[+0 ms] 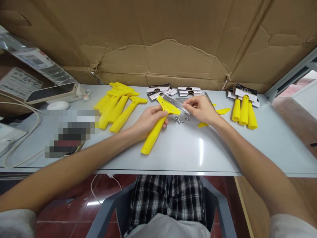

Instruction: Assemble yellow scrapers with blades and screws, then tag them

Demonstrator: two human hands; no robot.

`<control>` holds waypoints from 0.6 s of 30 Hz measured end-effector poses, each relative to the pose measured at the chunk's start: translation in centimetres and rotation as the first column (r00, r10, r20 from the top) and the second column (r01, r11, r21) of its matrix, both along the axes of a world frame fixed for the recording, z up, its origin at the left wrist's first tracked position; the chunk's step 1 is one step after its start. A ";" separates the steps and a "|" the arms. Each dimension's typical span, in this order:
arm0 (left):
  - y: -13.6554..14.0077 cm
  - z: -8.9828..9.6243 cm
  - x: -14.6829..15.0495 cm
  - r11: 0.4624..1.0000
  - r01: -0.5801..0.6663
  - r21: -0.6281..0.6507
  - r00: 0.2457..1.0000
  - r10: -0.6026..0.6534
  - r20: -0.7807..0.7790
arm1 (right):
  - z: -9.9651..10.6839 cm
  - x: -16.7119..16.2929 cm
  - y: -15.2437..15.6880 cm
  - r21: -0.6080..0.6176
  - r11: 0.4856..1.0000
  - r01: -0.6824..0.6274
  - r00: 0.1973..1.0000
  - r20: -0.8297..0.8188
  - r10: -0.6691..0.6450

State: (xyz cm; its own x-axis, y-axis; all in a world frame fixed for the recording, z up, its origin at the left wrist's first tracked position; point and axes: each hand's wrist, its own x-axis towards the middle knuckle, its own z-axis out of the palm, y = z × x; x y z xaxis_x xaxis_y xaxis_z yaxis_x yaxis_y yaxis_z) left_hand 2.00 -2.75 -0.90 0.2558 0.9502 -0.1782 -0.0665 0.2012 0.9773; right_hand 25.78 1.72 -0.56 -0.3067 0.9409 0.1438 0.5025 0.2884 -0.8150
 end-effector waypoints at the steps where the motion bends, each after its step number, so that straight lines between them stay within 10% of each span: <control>1: 0.0 -0.1 0.0 1.000 0.016 0.005 1.000 -0.016 -0.001 | -0.1 0.0 0.0 0.004 1.000 0.002 1.000 0.006 -0.002; 18: 0.1 -0.6 -0.2 0.993 0.105 0.056 0.993 -0.108 0.052 | -0.4 -1.1 -0.8 -0.075 0.997 0.004 0.997 -0.071 -0.009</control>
State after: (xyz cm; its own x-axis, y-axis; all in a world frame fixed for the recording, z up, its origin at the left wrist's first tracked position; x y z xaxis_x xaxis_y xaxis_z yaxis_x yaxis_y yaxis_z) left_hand 1.82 -2.62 -1.52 0.3638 0.9248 -0.1112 -0.1013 0.1579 0.9822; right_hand 24.66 0.95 -1.00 -0.2924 0.9516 0.0944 0.4442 0.2226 -0.8678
